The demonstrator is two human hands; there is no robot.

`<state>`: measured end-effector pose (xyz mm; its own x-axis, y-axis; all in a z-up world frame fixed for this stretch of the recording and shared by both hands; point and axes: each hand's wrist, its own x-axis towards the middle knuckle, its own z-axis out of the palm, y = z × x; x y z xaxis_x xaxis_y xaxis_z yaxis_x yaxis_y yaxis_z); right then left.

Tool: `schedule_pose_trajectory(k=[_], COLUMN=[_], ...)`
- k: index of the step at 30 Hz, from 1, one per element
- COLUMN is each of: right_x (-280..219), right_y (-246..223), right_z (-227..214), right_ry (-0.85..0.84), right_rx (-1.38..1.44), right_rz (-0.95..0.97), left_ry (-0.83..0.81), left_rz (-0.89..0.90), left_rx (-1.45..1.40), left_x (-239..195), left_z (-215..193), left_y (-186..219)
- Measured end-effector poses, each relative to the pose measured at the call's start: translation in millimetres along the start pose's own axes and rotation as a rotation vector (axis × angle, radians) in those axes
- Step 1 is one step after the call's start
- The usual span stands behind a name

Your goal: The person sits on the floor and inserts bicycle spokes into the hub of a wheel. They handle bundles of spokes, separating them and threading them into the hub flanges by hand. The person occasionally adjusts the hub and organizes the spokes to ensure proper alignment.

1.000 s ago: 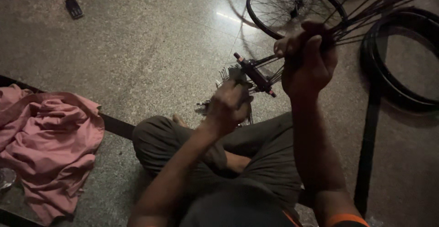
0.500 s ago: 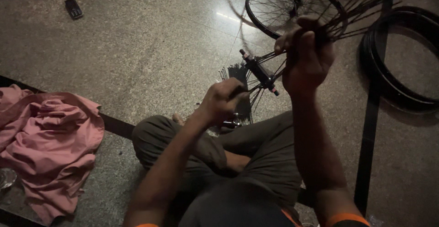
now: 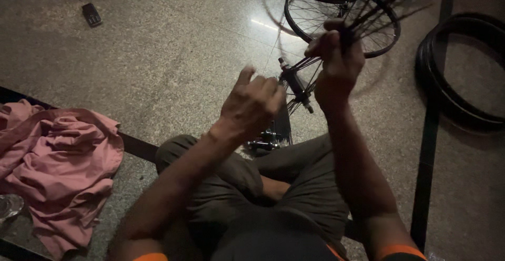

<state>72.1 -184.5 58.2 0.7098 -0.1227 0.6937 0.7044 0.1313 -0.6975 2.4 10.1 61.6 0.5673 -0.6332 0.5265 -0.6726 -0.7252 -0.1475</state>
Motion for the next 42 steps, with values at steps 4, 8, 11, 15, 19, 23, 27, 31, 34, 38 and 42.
schedule_pose_trajectory(k=[4,8,11,15,19,23,27,31,34,38,42], right_x=[-3,-6,-4,0,1,9,7,-49,-85,-83,-67], right_y=[-7,-16,-21,-23,-28,-50,-49,-7,21,36,35], right_z=[12,24,32,43,63,82,61,31,22,3,-21], right_ry=[-0.038,-0.086,-0.031,0.080,-0.034,-0.136,-0.242,-0.119,-0.259,-0.537,-0.674], right_rx=[0.113,0.264,0.336,0.221,0.111,-0.165,-0.574,-0.345,-0.167,-0.192,-0.145], right_rz=[0.144,0.310,0.382,0.333,0.163,0.173,-0.384,0.203,0.318,0.386,0.445], left_ry=[0.168,0.344,0.346,0.401,0.382,0.482,0.539,0.593,0.589,0.469,0.358], left_rz=[0.365,0.488,0.396,-0.139,-0.373,-0.361,-0.566,-0.720,-0.615,-0.538,-0.542], left_rx=[0.287,0.245,0.058,-0.562,-0.880,-0.820,-0.908,-1.275,-1.488,-1.470,-1.451], left_x=[23,39,34,13,20,34,48,49,54,56,52], left_z=[-9,-5,1,10,34,50,56,41,29,15,4], left_y=[-21,-36,-39,-14,4,-9,-25,-40,-44,-45,-53])
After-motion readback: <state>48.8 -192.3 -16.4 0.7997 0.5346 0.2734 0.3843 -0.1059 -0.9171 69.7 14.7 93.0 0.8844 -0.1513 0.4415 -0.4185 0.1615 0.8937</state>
